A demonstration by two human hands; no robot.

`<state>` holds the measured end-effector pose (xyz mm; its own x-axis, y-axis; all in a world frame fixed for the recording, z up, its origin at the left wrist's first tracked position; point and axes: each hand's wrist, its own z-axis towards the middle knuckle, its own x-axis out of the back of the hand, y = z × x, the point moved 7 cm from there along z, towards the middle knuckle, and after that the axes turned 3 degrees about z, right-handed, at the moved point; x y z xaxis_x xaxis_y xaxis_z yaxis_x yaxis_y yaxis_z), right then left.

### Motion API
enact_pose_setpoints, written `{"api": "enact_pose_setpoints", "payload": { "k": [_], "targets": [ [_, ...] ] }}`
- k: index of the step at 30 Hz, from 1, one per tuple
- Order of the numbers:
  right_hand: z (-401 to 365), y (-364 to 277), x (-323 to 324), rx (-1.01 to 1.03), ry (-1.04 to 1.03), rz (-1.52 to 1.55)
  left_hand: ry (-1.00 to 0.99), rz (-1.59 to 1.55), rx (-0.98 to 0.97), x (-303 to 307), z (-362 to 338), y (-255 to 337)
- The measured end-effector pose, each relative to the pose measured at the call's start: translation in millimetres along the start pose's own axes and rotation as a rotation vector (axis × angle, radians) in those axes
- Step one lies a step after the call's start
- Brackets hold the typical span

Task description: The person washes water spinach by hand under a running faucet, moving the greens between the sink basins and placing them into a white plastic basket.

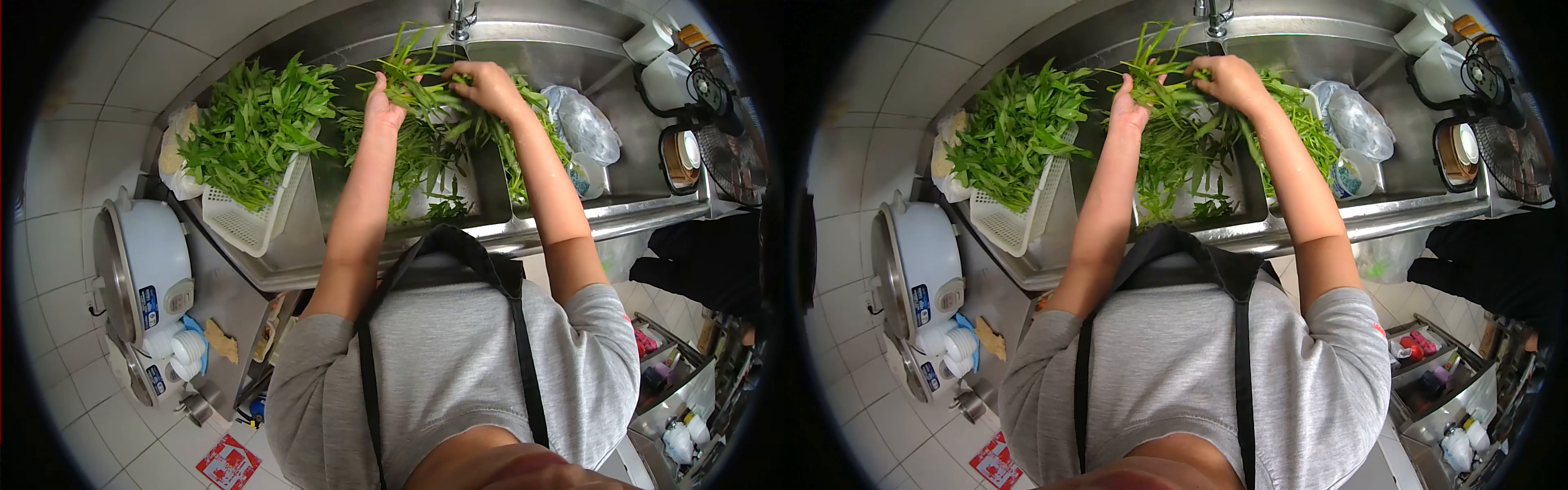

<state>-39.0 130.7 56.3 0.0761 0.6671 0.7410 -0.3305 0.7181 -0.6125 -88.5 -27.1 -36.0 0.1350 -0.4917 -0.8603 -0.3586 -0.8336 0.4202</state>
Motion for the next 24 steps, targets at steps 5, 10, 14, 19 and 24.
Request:
{"api": "enact_pose_setpoints", "payload": {
  "k": [5, 10, 14, 19, 24],
  "targets": [
    [6.0, -5.7, -15.3, 0.089, -0.109, -0.168, -0.021, 0.206, 0.047, -0.7, -10.7, 4.9],
    [5.1, -7.8, -11.8, 0.091, -0.096, -0.225, 0.066, 0.431, -0.036, -5.5, -20.6, 13.5],
    [5.9, 0.2, -12.5, 0.033, -0.036, -0.093, 0.134, 0.326, -0.076, -1.7, -15.9, 11.1],
    [1.1, 34.7, -26.9, -0.345, 0.162, 0.92, 0.09, 0.166, -0.027, 3.9, 0.2, -7.0],
    [-7.4, 49.1, -37.1, -0.502, 0.244, 1.363, 0.112, 0.163, -0.03, -19.1, -7.7, -10.6]
  ]
}}
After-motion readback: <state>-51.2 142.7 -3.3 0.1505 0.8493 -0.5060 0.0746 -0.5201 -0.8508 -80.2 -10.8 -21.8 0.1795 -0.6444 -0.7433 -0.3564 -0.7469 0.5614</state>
